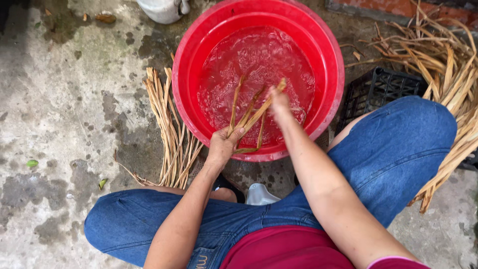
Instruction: The person sits on the wet concrete ground beside a red basin of water and works through a pile of long dried leaves. They dip each leaf into the water, flex and bend it under the surface, then lift it out and set it aside, taking the next leaf one at a time.
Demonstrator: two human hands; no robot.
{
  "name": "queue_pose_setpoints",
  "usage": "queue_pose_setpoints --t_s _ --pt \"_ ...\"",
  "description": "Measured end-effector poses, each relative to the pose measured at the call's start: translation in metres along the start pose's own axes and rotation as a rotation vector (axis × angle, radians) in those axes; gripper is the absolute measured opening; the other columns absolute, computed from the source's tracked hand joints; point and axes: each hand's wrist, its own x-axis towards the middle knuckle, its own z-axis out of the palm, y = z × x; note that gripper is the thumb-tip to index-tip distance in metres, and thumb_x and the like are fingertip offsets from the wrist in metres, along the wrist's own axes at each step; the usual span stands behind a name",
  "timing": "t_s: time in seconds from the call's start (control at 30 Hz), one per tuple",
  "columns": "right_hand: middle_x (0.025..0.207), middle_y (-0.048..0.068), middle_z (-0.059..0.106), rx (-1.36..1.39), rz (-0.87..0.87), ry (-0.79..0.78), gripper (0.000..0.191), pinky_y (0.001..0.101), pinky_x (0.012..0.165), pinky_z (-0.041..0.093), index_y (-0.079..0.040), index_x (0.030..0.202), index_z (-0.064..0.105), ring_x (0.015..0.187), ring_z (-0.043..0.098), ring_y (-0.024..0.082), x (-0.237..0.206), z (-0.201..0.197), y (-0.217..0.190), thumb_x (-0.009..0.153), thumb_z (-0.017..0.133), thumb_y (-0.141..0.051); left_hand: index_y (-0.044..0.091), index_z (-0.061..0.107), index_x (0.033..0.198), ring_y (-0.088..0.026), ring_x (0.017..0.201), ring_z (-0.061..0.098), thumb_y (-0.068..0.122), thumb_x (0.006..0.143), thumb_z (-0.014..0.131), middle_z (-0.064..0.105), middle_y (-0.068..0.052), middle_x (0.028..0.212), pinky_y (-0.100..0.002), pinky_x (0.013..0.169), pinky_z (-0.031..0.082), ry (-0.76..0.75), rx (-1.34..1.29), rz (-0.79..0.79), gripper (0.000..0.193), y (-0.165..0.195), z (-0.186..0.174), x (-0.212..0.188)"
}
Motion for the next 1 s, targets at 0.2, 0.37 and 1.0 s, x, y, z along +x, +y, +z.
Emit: queue_pose_setpoints --t_s 0.2,0.37,1.0 --pt "0.063 -0.003 0.052 0.114 -0.120 -0.020 0.040 0.0229 0.039 0.037 -0.012 0.085 0.062 0.045 0.043 0.009 -0.005 -0.010 -0.015 0.101 0.054 -0.047 0.007 0.075 0.107 -0.005 0.053 0.053 0.021 0.095 0.070 0.058 0.002 0.061 -0.024 0.049 0.045 0.053 0.266 0.122 0.019 0.005 -0.003 -0.018" --pt "0.064 -0.005 0.047 -0.281 -0.273 -0.225 0.036 0.0238 0.042 0.040 -0.011 0.085 0.058 0.048 0.042 0.008 -0.051 0.045 0.008 0.100 0.055 -0.044 0.002 0.066 0.108 -0.003 0.063 0.066 0.015 0.093 0.069 0.070 0.003 0.074 -0.023 0.056 0.053 0.077 0.190 0.151 0.019 0.006 -0.009 -0.001" --pt "0.069 0.001 0.057 0.073 -0.084 -0.244 0.033 0.0223 0.040 0.042 -0.009 0.092 0.062 0.048 0.051 0.009 -0.037 0.041 0.023 0.103 0.054 -0.039 0.005 0.066 0.107 -0.007 0.069 0.050 0.030 0.108 0.055 0.057 0.003 0.077 -0.026 0.061 0.042 0.002 0.109 0.162 0.028 0.013 -0.007 -0.009"
